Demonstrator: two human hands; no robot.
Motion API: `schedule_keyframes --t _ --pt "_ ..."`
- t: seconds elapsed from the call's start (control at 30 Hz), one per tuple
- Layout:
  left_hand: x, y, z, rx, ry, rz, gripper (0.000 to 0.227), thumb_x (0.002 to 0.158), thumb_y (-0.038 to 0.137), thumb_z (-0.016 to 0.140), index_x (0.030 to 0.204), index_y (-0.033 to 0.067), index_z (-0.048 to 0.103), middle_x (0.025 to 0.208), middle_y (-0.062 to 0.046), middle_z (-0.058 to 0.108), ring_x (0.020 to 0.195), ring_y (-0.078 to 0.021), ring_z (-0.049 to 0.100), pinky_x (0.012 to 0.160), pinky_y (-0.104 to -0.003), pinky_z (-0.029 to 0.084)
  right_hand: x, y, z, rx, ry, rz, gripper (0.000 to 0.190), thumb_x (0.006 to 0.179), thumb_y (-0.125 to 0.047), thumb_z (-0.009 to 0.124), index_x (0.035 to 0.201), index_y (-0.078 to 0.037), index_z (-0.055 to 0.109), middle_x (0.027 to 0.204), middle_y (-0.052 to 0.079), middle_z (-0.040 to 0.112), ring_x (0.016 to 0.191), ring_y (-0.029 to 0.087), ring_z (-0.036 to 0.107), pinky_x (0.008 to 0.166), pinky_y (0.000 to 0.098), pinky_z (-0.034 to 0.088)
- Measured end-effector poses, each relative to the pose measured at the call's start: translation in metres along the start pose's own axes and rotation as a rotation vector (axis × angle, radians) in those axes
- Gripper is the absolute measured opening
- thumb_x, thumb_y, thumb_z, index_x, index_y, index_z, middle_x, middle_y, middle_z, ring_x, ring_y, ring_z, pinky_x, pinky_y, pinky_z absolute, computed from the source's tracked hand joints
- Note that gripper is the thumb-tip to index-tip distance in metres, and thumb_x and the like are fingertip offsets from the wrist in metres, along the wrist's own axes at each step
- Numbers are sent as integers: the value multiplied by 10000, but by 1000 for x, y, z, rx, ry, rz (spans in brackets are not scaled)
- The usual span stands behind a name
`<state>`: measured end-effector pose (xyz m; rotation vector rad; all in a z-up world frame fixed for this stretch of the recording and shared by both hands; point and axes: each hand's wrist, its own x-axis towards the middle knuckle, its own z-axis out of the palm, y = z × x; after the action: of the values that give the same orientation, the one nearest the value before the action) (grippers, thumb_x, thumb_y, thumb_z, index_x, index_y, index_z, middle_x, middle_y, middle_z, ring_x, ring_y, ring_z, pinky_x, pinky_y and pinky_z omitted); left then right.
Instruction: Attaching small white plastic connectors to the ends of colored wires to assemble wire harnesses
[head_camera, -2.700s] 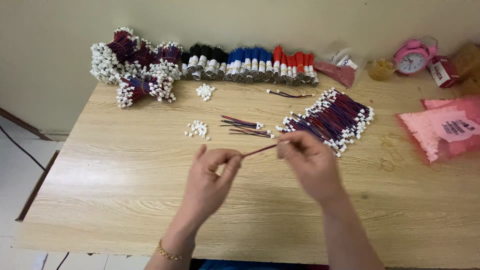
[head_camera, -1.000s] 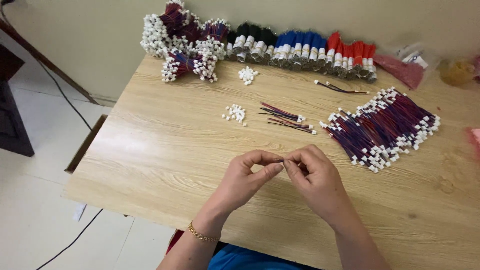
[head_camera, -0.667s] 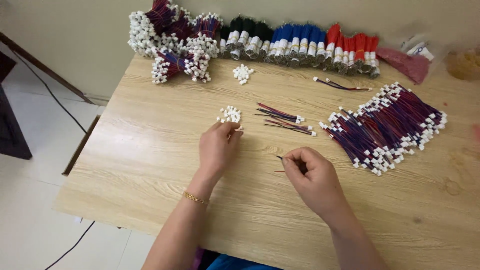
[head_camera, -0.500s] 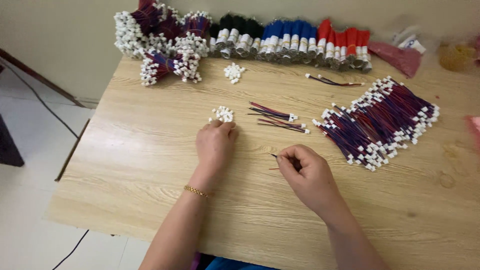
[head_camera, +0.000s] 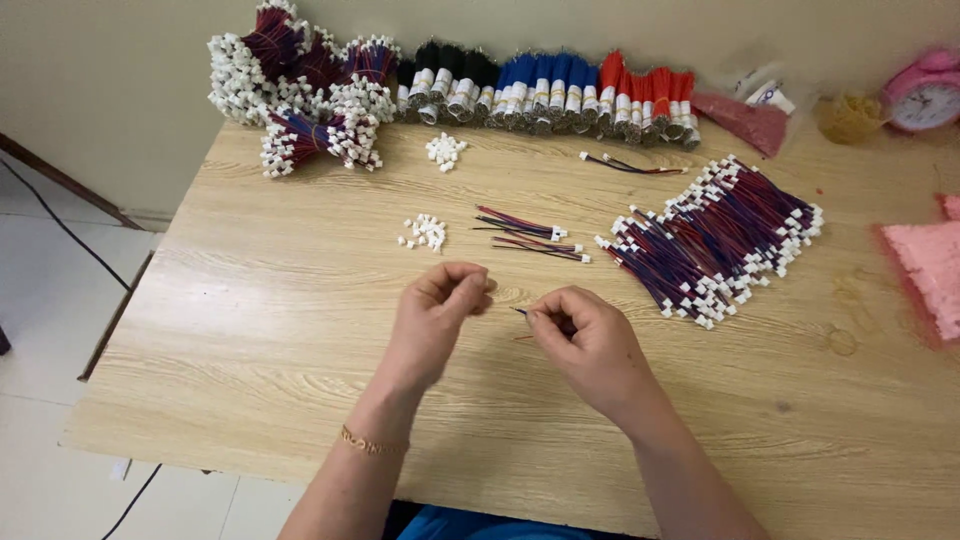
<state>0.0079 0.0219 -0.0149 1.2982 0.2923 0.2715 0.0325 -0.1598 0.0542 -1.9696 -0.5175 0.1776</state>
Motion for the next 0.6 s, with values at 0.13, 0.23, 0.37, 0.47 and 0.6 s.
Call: schedule_keyframes --t 0.13,0.23,0.37,0.47,0.6 --pt "-24 10 16 -236 -42 -91 209 940 112 588 1099 -1 663 867 -113 707 766 -166 711 733 -280 600 -5 -14 -3 0 -21 12 94 865 -101 638 817 -40 693 678 127 611 652 203 586 578 343 490" --pt "-32 4 21 -387 -59 -168 225 956 111 562 1128 -10 644 884 -120 701 798 -199 721 769 -309 600 -6 -10 -4 5 -28 -13 119 895 -100 617 819 -39 684 673 125 600 663 207 575 593 341 479" --pt "-37 3 23 -480 -61 -222 234 948 133 585 1124 -12 635 894 -156 719 806 -235 734 759 -334 605 -11 -20 -7 -5 9 -6 114 881 -123 647 801 -61 699 666 108 616 660 181 590 596 322 491" --pt "-39 2 24 -499 -47 -240 231 936 149 605 1106 -5 638 897 -161 724 790 -237 735 748 -338 609 -12 -24 -7 -10 21 -4 105 868 -125 660 791 -64 695 658 108 606 647 179 588 582 316 491" --pt "-41 2 25 -494 -26 -237 218 929 153 615 1083 1 641 898 -167 722 784 -241 733 743 -343 611 -11 -21 -3 -8 5 -17 101 864 -102 650 781 -48 672 657 119 575 651 182 565 580 324 481"
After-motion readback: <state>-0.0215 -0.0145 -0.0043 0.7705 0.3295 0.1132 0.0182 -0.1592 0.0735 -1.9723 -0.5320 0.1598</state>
